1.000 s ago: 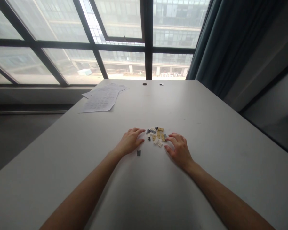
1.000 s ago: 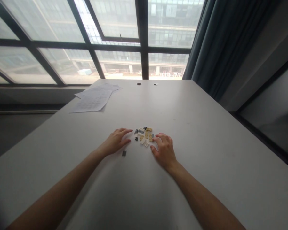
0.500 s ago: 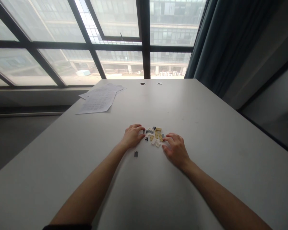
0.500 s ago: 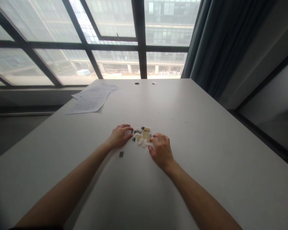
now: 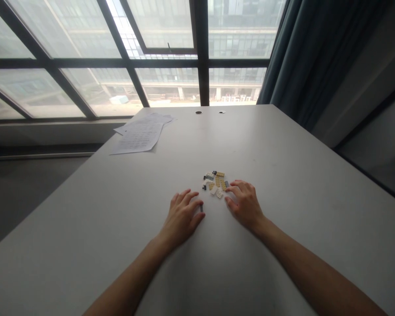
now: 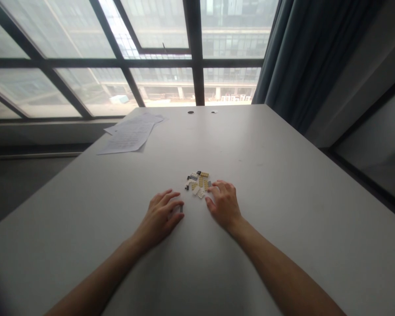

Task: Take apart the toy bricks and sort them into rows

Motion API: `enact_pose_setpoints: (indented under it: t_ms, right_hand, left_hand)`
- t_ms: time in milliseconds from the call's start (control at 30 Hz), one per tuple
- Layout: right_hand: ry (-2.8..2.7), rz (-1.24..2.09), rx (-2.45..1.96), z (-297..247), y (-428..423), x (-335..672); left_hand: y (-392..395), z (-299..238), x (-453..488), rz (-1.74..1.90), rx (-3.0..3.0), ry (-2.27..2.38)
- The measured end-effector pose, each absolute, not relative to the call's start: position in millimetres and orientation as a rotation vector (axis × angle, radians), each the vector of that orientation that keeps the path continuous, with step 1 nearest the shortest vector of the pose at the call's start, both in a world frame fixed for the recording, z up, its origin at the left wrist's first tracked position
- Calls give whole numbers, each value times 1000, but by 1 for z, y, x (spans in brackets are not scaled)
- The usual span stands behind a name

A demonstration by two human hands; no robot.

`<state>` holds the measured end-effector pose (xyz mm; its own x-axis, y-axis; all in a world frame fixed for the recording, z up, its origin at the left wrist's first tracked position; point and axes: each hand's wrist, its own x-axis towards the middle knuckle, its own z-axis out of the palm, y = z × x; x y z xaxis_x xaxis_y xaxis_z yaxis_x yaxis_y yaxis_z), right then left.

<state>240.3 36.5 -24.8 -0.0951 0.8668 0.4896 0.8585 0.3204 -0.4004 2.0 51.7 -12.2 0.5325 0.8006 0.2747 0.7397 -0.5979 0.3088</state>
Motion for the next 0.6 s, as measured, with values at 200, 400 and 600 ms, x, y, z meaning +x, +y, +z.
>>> enact_pose_setpoints:
  t_ms: [200, 400, 600]
  right_hand:
    - [-1829, 70, -1613, -28, 41, 246]
    - [-1952, 169, -1680, -23, 57, 254]
    - [-2130, 175, -1683, -15, 76, 260]
  left_hand:
    - [57, -20, -3, 649, 2587, 1276]
    - [61, -22, -6, 656, 2561, 1278]
    - [64, -23, -9, 673, 2534, 1286]
